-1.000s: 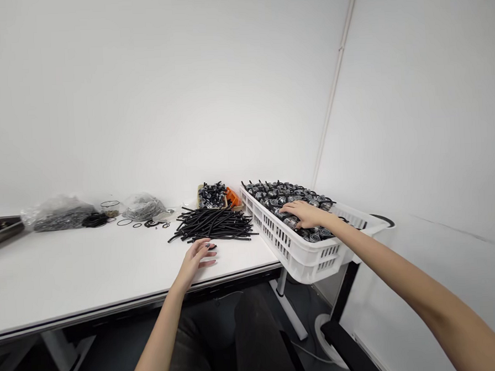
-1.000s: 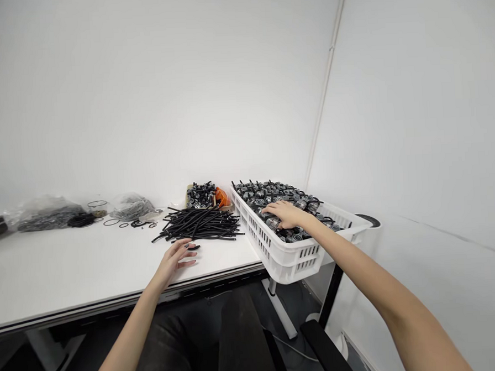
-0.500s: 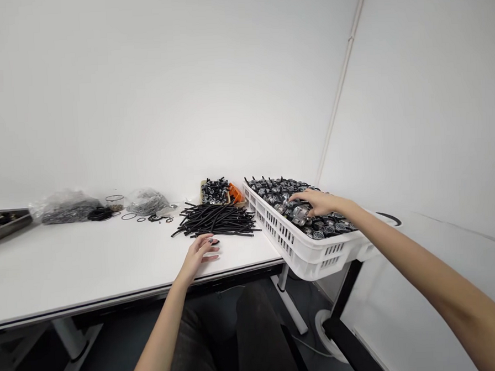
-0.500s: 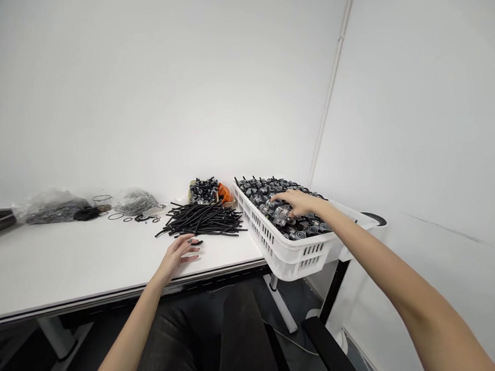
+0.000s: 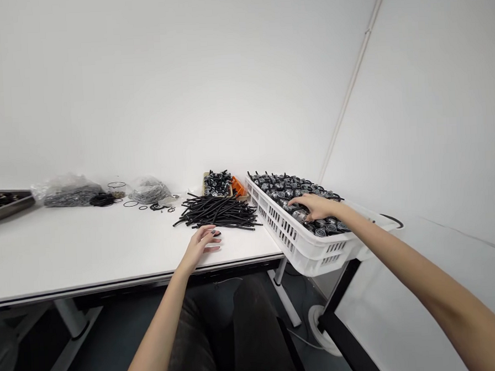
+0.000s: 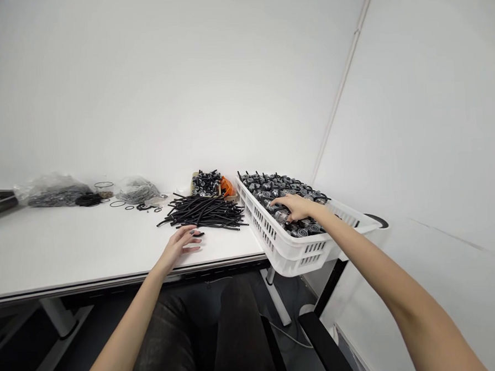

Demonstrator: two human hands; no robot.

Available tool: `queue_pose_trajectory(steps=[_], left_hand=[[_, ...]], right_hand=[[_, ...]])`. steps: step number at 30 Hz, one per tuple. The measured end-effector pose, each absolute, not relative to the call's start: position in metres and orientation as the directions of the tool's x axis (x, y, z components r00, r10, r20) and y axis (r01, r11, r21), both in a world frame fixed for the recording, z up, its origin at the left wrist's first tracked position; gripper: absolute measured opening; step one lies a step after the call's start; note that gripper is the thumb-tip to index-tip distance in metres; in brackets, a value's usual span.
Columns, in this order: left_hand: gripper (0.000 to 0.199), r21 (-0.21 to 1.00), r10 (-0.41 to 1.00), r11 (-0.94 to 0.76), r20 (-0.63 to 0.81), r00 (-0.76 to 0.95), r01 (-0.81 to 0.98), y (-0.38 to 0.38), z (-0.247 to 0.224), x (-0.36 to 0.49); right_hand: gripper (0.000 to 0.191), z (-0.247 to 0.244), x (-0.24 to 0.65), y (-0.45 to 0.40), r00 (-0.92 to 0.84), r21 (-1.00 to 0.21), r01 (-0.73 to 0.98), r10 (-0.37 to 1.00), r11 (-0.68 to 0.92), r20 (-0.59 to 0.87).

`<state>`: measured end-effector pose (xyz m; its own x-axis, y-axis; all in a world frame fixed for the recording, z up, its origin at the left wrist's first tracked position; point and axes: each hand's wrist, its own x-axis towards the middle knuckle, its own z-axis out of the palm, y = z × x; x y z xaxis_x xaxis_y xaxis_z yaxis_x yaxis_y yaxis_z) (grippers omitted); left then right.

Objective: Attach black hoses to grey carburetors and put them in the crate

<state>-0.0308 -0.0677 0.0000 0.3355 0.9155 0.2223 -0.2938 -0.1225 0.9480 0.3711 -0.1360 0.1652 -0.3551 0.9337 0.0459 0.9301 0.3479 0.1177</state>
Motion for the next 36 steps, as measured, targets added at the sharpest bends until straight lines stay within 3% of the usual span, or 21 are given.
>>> queue_pose_trajectory(steps=[9,18,26,36], left_hand=[[0.043,0.951,0.916,-0.128,0.222,0.334,-0.281,-0.067,0.000,-0.030],[0.045,0.950,0.920,-0.130,0.223,0.322,-0.285,-0.068,0.002,-0.030],[0.045,0.949,0.921,-0.127,0.221,0.322,-0.288,-0.070,0.003,-0.030],[0.045,0.952,0.923,-0.123,0.214,0.320,-0.281,-0.069,0.003,-0.030]], right_hand=[[0.071,0.168,0.362,-0.128,-0.356,0.185,0.922,0.933,0.340,0.060],[0.069,0.159,0.371,-0.131,-0.387,0.380,0.873,0.908,0.306,0.157],[0.063,0.147,0.386,-0.140,-0.378,0.349,0.891,0.900,0.291,0.215],[0.070,0.139,0.393,-0.148,-0.384,0.313,0.898,0.897,0.309,0.218]])
